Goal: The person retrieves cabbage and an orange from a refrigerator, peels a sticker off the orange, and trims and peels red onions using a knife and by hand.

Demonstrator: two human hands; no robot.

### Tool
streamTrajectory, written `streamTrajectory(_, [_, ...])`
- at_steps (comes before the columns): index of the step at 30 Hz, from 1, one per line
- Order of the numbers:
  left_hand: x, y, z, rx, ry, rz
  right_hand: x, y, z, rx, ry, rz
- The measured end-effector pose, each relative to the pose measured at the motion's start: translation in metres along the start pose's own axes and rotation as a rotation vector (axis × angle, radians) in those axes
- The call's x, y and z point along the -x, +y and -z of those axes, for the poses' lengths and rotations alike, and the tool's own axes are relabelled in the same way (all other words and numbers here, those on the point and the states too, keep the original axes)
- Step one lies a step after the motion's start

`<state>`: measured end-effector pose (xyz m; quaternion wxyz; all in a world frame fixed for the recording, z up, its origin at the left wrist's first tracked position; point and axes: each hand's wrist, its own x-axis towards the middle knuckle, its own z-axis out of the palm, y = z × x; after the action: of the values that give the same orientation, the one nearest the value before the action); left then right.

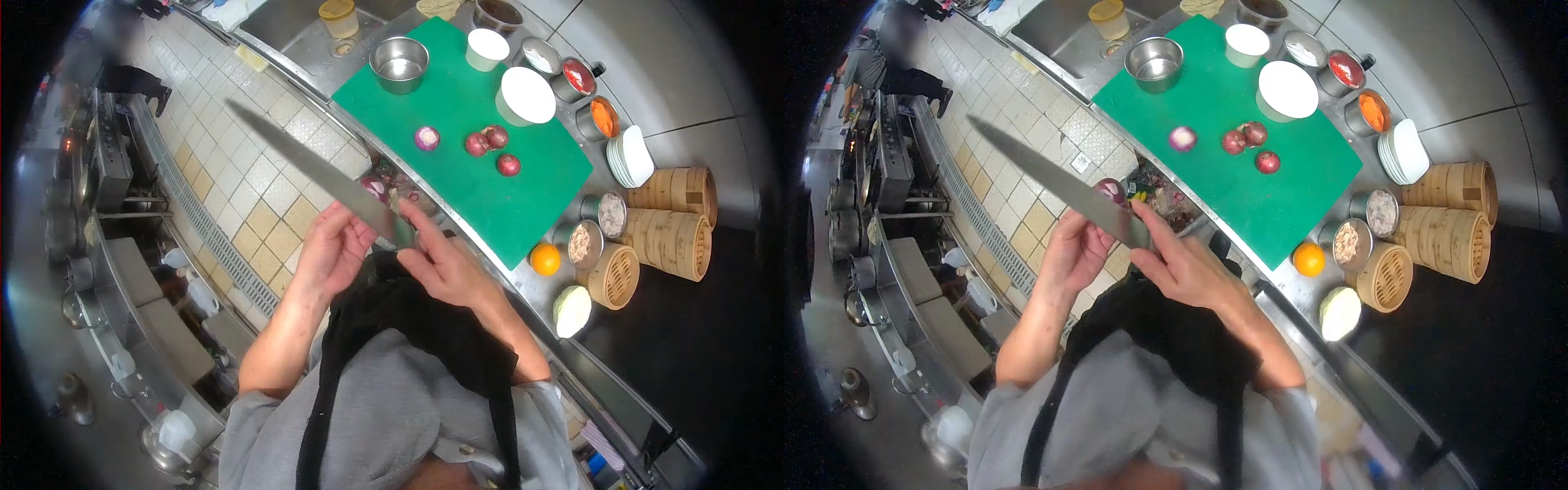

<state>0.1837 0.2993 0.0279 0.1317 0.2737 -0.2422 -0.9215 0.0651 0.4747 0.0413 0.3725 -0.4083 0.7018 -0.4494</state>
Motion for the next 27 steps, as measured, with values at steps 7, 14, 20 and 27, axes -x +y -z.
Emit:
streamTrajectory(7, [0.008, -0.008, 0.005, 0.106, -0.042, 0.08, -0.004, 0.0, -0.002, 0.104, -0.004, 0.16])
streamTrajectory(14, [0.013, -0.011, 0.002, 0.192, -0.048, 0.191, -0.005, 0.004, -0.003, 0.116, 0.035, 0.217])
streamTrajectory(20, [0.004, -0.004, 0.012, 0.15, -0.127, 0.245, -0.005, 0.019, -0.008, -0.05, 0.132, 0.313])
streamTrajectory(27, [0.007, -0.001, -0.014, -0.088, -0.018, 0.096, 0.0, 0.027, -0.004, -0.474, -0.02, 0.06])
